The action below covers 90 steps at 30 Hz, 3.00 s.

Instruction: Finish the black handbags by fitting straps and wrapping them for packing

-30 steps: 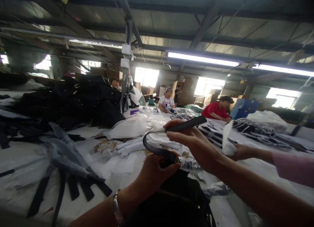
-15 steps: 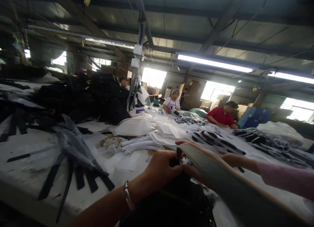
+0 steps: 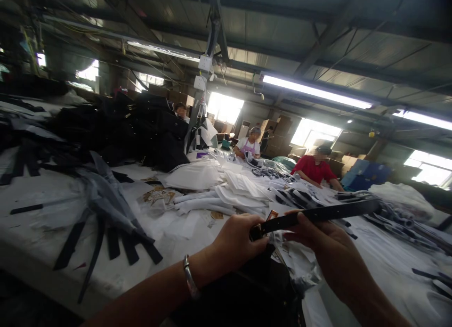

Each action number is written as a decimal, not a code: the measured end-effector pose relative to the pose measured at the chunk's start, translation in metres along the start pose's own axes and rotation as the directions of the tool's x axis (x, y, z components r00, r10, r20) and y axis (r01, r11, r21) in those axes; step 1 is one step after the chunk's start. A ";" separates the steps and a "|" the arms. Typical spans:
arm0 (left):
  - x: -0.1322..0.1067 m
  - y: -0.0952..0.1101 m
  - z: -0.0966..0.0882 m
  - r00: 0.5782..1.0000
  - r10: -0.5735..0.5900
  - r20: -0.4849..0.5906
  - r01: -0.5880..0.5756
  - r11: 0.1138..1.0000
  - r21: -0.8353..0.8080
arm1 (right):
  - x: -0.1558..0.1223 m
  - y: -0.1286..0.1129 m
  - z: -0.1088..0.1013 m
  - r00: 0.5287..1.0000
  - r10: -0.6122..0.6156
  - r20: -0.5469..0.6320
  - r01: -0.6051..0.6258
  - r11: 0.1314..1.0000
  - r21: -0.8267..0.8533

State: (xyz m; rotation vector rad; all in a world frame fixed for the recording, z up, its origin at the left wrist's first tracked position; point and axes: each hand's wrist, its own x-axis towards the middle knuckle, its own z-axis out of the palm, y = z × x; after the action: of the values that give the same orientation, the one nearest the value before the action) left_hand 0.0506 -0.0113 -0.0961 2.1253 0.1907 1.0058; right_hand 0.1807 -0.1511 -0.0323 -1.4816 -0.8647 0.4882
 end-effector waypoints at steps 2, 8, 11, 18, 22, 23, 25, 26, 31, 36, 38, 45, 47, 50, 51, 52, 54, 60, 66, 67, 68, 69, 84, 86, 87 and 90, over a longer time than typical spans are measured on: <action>0.001 0.000 -0.001 1.000 -0.003 -0.009 0.003 1.000 -0.008 | 0.001 0.001 -0.002 0.993 0.025 -0.116 -0.009 0.991 0.134; 0.000 0.001 -0.004 1.000 -0.005 -0.022 0.004 0.998 -0.055 | 0.005 0.021 -0.016 0.966 0.140 -0.218 -0.044 0.918 0.394; -0.002 0.001 -0.004 1.000 0.006 -0.025 -0.008 0.998 -0.065 | 0.004 0.027 -0.020 0.963 0.180 -0.202 -0.078 0.899 0.431; -0.002 0.001 -0.005 1.000 -0.015 -0.020 0.014 0.998 -0.060 | 0.003 0.024 -0.016 0.960 0.218 -0.174 -0.124 0.893 0.434; -0.002 0.000 -0.008 1.000 -0.006 0.002 0.006 0.993 -0.114 | -0.002 0.019 -0.012 0.980 0.103 -0.172 -0.052 0.959 0.280; -0.002 -0.001 -0.009 1.000 -0.010 0.024 0.013 0.990 -0.143 | -0.003 0.018 -0.011 0.982 0.066 -0.175 -0.026 0.976 0.217; -0.002 -0.003 -0.013 0.994 -0.046 0.103 0.069 0.971 -0.230 | -0.004 0.014 -0.013 0.982 -0.017 -0.188 0.028 0.998 0.059; -0.003 -0.005 -0.014 0.985 -0.072 0.158 0.117 0.948 -0.295 | -0.004 0.011 -0.014 0.979 -0.058 -0.195 0.052 0.998 -0.037; -0.006 -0.018 -0.021 0.929 -0.165 0.332 0.340 0.734 -0.588 | -0.006 -0.010 -0.014 0.978 -0.192 -0.081 0.130 0.865 -0.485; -0.007 -0.022 -0.017 0.940 -0.242 0.239 0.339 0.707 -0.621 | -0.009 -0.016 0.003 0.965 -0.237 0.116 0.258 0.753 -0.605; -0.007 -0.021 -0.014 0.945 -0.244 0.219 0.328 0.704 -0.630 | -0.008 -0.014 0.009 0.950 -0.254 0.180 0.310 0.710 -0.633; -0.006 -0.018 -0.014 0.947 -0.249 0.205 0.322 0.694 -0.644 | 0.001 -0.010 0.013 0.972 -0.149 0.182 0.230 0.760 -0.608; -0.005 -0.019 -0.015 0.944 -0.255 0.211 0.330 0.679 -0.655 | 0.001 -0.009 0.012 0.982 -0.126 0.142 0.185 0.805 -0.564; -0.004 -0.020 -0.016 0.943 -0.263 0.205 0.332 0.679 -0.655 | -0.001 -0.010 0.013 0.990 -0.114 0.089 0.144 0.816 -0.560; -0.004 -0.020 -0.016 0.942 -0.263 0.208 0.334 0.685 -0.648 | -0.003 -0.010 0.014 0.989 -0.120 0.085 0.147 0.809 -0.569; -0.004 -0.020 -0.015 0.940 -0.265 0.213 0.339 0.694 -0.635 | -0.004 -0.010 0.016 0.986 -0.141 0.088 0.165 0.794 -0.585; -0.004 -0.018 -0.013 0.936 -0.273 0.222 0.352 0.718 -0.601 | -0.007 -0.010 0.020 0.971 -0.209 0.118 0.236 0.742 -0.627; 0.001 -0.016 0.003 0.933 -0.321 0.161 0.355 0.765 -0.537 | 0.002 -0.007 0.028 0.898 -0.219 0.381 0.432 0.595 -0.677; 0.000 -0.024 -0.014 0.969 -0.211 0.130 0.247 0.841 -0.481 | 0.041 -0.030 0.018 0.936 -0.135 0.324 0.301 0.785 -0.541; -0.002 -0.024 -0.019 0.974 -0.186 0.128 0.224 0.866 -0.447 | 0.046 -0.037 0.017 0.932 -0.146 0.333 0.297 0.833 -0.467; -0.004 -0.025 -0.023 0.979 -0.168 0.117 0.202 0.884 -0.421 | 0.051 -0.045 0.016 0.924 -0.142 0.356 0.282 0.881 -0.380; -0.006 -0.025 -0.026 0.983 -0.156 0.093 0.180 0.898 -0.401 | 0.055 -0.055 0.016 0.915 -0.121 0.385 0.244 0.926 -0.289; -0.021 -0.028 -0.035 0.975 -0.216 -0.050 0.180 0.901 -0.394 | 0.041 -0.148 0.025 0.746 -0.665 0.041 0.547 0.576 -0.607; -0.021 -0.026 -0.036 0.987 -0.163 -0.006 0.147 0.907 -0.396 | 0.042 -0.153 0.021 0.806 -0.576 0.135 0.575 0.709 -0.409; -0.021 -0.025 -0.036 0.990 -0.140 0.014 0.134 0.910 -0.391 | 0.044 -0.154 0.018 0.836 -0.505 0.215 0.548 0.790 -0.274; -0.022 -0.020 -0.038 0.994 -0.096 0.042 0.105 0.924 -0.367 | 0.051 -0.150 0.003 0.855 -0.397 0.333 0.438 0.898 -0.052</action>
State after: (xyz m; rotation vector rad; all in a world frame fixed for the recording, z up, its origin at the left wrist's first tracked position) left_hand 0.0120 0.0152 -0.1079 1.7647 0.0890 0.8784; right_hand 0.1773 -0.1216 0.1239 -1.2905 -1.4595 0.3489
